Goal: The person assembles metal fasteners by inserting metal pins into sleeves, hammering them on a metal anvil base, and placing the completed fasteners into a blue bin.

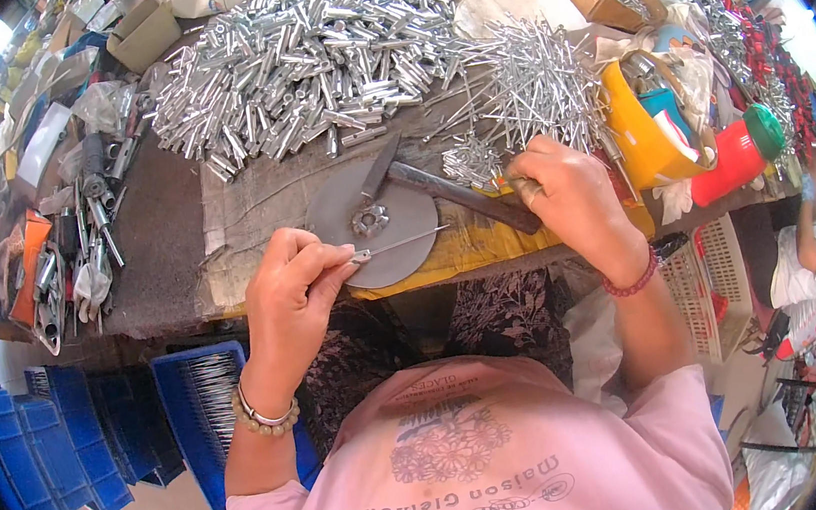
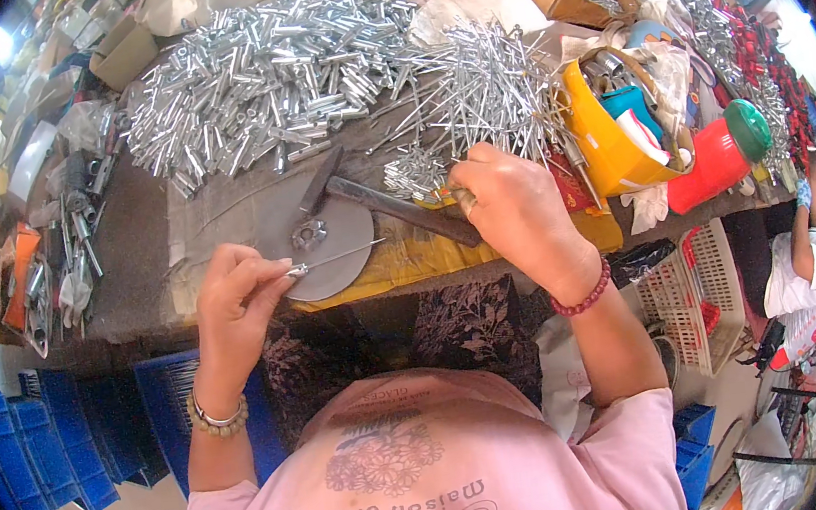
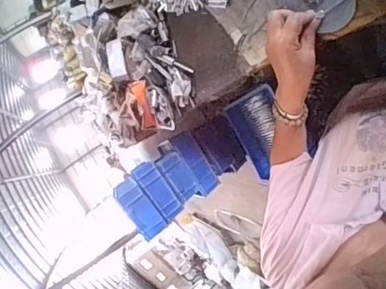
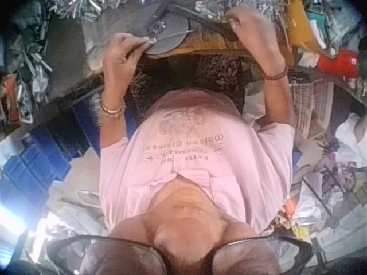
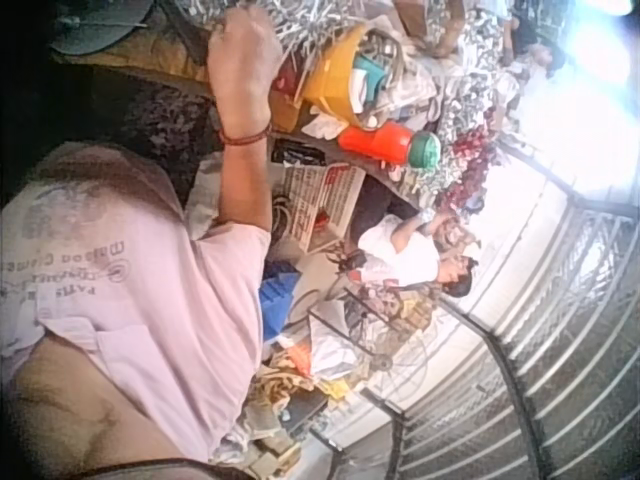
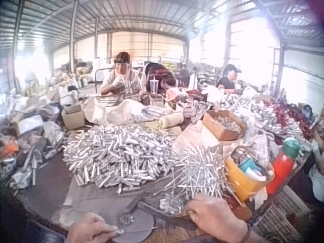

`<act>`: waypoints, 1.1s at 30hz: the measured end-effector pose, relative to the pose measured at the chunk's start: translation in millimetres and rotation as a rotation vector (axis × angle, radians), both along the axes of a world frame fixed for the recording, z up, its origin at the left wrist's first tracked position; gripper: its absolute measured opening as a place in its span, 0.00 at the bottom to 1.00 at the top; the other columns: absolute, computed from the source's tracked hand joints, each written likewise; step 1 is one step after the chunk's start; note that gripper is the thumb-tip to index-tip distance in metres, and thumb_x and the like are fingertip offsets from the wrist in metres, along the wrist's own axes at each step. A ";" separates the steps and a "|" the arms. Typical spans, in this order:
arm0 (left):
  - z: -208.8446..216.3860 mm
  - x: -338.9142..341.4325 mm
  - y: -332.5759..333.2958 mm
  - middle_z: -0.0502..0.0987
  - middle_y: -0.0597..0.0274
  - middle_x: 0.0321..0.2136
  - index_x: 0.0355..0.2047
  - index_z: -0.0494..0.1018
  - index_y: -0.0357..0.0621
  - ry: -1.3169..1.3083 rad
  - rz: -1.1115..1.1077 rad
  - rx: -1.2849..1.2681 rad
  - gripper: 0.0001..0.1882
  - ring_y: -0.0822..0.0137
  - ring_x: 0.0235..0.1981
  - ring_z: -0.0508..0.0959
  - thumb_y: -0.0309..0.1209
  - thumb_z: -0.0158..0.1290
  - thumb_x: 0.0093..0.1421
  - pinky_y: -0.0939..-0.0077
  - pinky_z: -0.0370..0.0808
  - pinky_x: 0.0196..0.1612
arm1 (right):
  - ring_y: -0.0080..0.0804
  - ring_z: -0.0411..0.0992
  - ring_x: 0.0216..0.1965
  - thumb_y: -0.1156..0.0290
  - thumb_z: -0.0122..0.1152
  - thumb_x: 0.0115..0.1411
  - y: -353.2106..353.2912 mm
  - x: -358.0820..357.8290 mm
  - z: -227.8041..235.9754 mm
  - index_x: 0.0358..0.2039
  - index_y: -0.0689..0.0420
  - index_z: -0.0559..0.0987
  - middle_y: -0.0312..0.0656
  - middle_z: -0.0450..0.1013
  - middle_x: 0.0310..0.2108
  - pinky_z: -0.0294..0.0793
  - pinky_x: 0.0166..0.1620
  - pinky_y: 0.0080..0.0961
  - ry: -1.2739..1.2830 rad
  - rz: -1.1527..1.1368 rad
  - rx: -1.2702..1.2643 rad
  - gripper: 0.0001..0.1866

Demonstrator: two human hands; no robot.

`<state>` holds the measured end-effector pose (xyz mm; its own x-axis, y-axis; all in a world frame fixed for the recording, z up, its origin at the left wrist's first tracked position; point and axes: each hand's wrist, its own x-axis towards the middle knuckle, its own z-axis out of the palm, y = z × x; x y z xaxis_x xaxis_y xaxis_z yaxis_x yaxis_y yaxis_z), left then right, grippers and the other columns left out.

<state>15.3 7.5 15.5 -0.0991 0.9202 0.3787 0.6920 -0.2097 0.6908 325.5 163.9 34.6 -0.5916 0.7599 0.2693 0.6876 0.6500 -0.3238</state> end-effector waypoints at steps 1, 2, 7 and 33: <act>0.3 0.1 -0.3 0.76 0.58 0.34 0.40 0.86 0.41 -0.002 0.002 0.000 0.09 0.59 0.32 0.79 0.22 0.71 0.60 0.68 0.76 0.36 | 0.54 0.81 0.42 0.77 0.66 0.62 0.0 -1.9 2.5 0.37 0.58 0.84 0.49 0.78 0.38 0.81 0.46 0.46 0.001 0.003 -0.002 0.04; 0.5 0.1 -0.6 0.76 0.58 0.34 0.40 0.86 0.41 -0.004 0.005 -0.001 0.09 0.58 0.32 0.79 0.22 0.70 0.60 0.67 0.76 0.36 | 0.54 0.81 0.42 0.77 0.66 0.61 0.7 -4.1 5.3 0.36 0.58 0.84 0.49 0.77 0.38 0.81 0.46 0.46 -0.065 0.028 0.035 0.04; -2.1 -3.2 -0.9 0.76 0.58 0.35 0.42 0.86 0.39 0.023 -0.016 0.011 0.11 0.61 0.36 0.78 0.20 0.70 0.59 0.71 0.74 0.40 | 0.54 0.81 0.38 0.78 0.68 0.57 7.9 -3.8 6.4 0.36 0.60 0.81 0.48 0.78 0.38 0.82 0.44 0.47 -0.089 0.090 0.092 0.06; -5.9 -5.7 -1.9 0.78 0.57 0.35 0.42 0.86 0.45 0.057 0.006 0.005 0.09 0.55 0.37 0.81 0.26 0.70 0.61 0.64 0.77 0.40 | 0.44 0.79 0.46 0.81 0.73 0.53 -57.4 -116.1 -15.7 0.35 0.58 0.84 0.40 0.80 0.43 0.76 0.51 0.40 0.472 0.353 -0.041 0.09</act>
<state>9.6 5.5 9.7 -0.0832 0.9177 0.3884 0.7316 -0.2084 0.6491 209.3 106.5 18.8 -0.6341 0.5541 0.5393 0.2073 0.7938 -0.5718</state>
